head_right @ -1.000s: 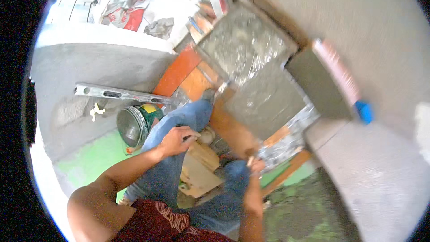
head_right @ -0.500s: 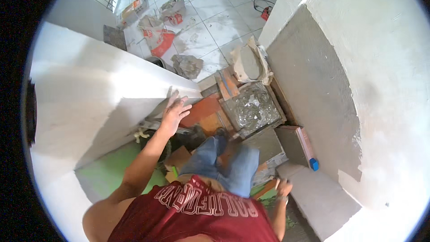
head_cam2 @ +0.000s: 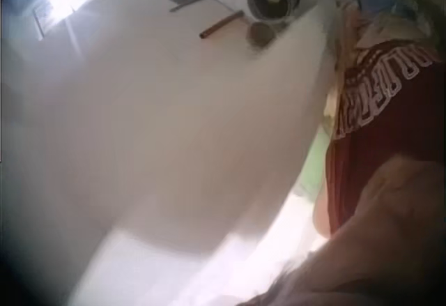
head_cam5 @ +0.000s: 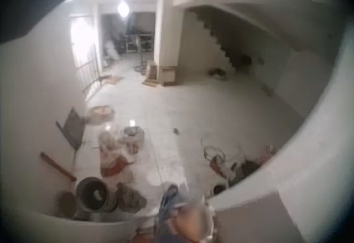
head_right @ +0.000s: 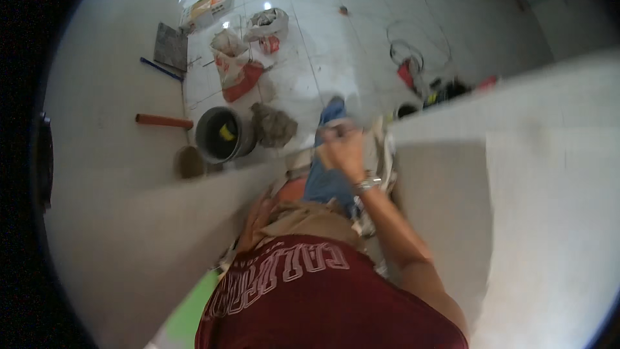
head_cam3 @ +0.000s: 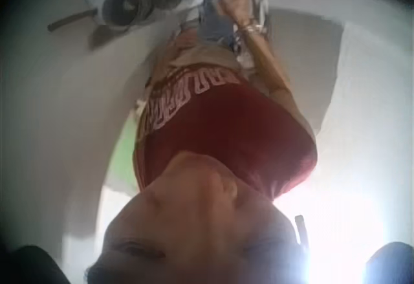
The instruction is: The person applies mortar to a wall and fits a wooden guide and small tile fragments into place.
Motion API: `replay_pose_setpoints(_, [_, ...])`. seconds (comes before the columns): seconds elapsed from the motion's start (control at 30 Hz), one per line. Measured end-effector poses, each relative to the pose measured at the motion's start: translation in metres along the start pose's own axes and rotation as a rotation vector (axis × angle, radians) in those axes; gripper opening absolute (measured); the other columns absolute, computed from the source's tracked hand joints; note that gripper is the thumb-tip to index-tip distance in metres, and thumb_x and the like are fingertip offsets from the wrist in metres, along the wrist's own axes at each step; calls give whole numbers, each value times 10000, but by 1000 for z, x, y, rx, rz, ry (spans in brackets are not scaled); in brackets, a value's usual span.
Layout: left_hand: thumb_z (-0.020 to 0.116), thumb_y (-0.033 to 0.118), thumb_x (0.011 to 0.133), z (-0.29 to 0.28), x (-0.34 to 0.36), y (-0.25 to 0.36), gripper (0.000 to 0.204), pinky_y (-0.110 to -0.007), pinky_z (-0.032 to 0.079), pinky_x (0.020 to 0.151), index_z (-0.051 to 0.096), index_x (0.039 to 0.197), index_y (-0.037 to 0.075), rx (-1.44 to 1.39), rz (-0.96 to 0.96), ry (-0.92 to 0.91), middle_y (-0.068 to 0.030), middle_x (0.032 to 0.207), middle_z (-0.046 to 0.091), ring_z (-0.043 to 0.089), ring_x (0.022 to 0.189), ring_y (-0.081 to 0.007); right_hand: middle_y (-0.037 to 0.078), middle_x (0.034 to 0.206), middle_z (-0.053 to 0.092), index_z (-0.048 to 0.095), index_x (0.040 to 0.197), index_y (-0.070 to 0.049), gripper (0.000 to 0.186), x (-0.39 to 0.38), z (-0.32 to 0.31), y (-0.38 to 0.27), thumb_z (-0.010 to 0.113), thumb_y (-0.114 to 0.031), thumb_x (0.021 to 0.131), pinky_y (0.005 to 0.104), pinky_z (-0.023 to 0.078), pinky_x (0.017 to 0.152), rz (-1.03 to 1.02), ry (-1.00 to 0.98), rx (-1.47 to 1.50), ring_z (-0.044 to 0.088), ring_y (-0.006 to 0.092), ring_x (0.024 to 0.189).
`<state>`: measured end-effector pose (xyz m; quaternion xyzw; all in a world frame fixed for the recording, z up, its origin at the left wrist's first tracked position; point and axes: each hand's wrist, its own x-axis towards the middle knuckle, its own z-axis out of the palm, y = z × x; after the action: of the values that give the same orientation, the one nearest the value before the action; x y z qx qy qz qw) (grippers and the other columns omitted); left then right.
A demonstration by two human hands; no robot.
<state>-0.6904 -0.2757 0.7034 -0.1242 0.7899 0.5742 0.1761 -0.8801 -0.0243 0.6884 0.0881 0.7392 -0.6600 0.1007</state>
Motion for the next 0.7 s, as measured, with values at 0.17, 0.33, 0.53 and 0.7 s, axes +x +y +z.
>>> replay_pose_setpoints(0.17, [430,319,1013,30,192,51,537,-383,387,1031,356,1450,15,-339,-206,379,-193,1341,521,512,1206,-289,204,855,685,676,936,-3,317,240,70,67,620,-297,831,410,509,763,17,-408,-246,669,333,814])
replay_pose_setpoints(0.33, [461,343,1003,-3,253,69,509,-349,453,942,450,1384,7,-765,-671,720,-158,1267,556,567,1061,-217,218,812,660,666,816,5,308,294,99,30,601,-295,841,431,496,707,69,-504,-119,637,375,756])
replay_pose_setpoints(0.53, [512,329,991,19,428,205,420,-255,464,805,567,1230,-13,-317,-243,255,-89,1057,615,577,902,-129,198,784,663,660,884,12,335,359,37,-34,607,-319,874,392,483,699,63,-703,-118,641,308,721])
replay_pose_setpoints(0.7, [543,288,977,28,558,240,370,-269,483,771,593,1179,-18,-309,-256,-35,-91,1041,628,591,853,-120,205,771,663,685,852,-15,318,433,-37,-67,613,-324,833,407,501,687,64,-412,-74,643,343,708])
